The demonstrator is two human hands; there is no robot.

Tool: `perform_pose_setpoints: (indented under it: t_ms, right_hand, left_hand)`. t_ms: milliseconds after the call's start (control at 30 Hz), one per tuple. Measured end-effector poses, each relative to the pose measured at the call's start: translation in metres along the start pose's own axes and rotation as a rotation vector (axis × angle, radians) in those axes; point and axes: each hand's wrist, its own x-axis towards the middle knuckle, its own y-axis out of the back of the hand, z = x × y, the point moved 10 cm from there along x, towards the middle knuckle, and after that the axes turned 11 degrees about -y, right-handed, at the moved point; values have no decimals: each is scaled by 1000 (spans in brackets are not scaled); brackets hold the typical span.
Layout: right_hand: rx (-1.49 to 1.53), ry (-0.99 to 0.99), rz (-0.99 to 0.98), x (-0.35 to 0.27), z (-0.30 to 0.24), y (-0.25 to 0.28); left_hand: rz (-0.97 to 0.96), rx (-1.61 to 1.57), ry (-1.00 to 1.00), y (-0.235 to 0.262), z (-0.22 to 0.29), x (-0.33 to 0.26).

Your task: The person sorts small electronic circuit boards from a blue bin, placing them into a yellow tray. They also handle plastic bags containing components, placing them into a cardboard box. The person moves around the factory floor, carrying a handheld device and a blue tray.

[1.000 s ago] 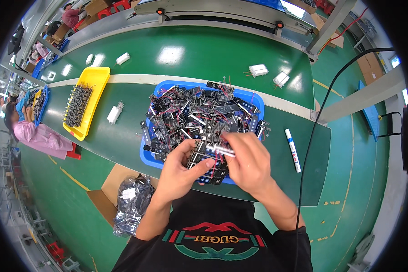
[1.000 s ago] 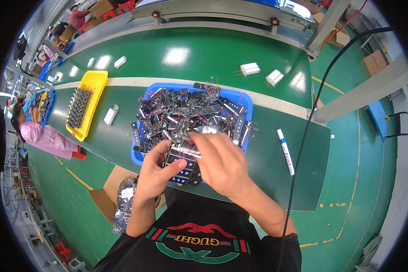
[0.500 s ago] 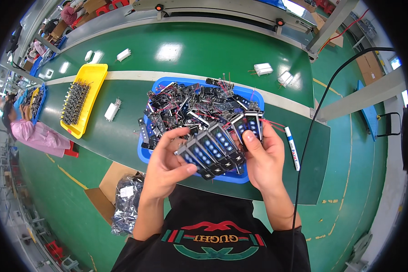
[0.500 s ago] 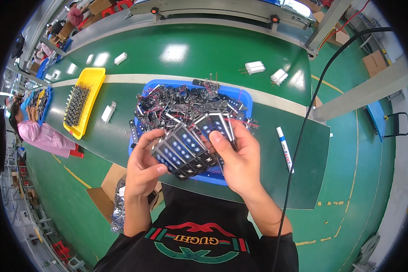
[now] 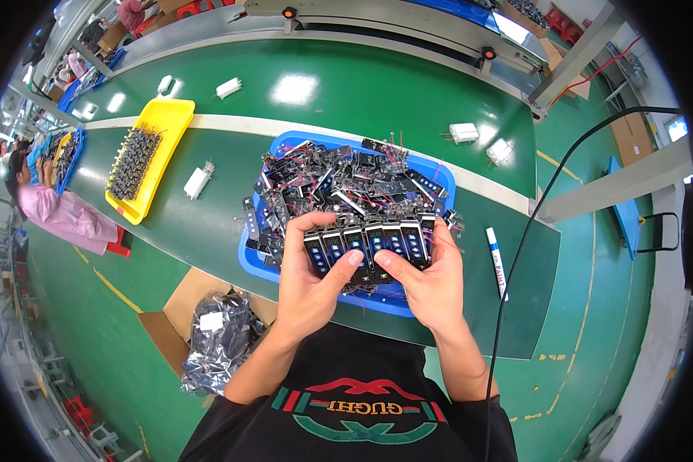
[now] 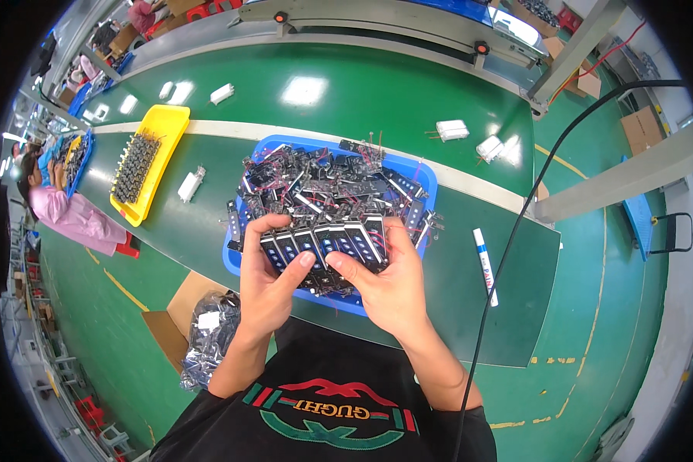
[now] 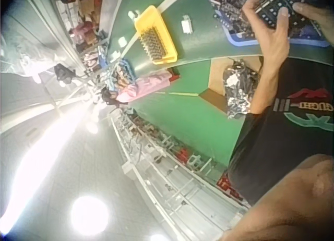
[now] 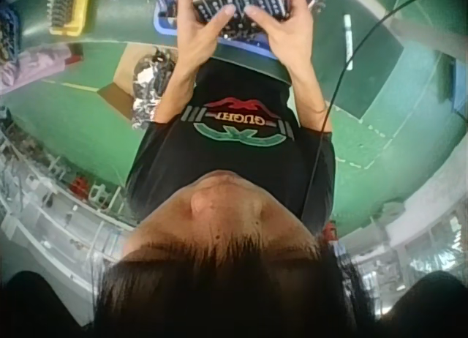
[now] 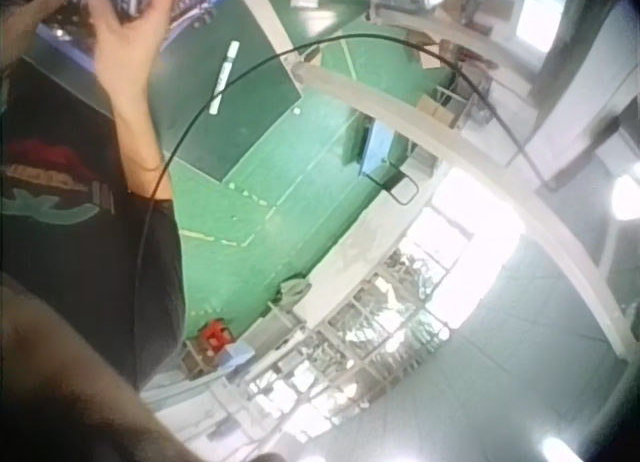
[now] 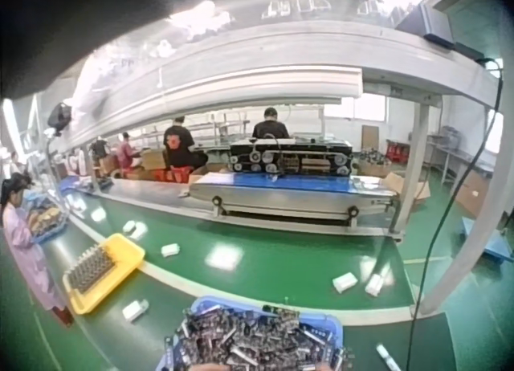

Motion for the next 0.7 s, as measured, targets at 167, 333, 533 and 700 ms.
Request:
perform_pose_setpoints:
  t_ms: [167, 333, 533, 700]
  right_hand:
    - [-78, 99, 55, -3, -6, -3]
    - [-564, 431, 286, -26, -9, -3]
    - [141, 17, 42, -4, 6, 7]
    - [365, -130, -87, 2, 13, -4]
  left_hand:
    - [15, 74, -63, -1, 6, 3]
    - [63, 365, -222, -8, 22, 3]
    - [-44, -154, 42, -4, 5, 8]
    - [-64, -194, 90, -5, 8, 7]
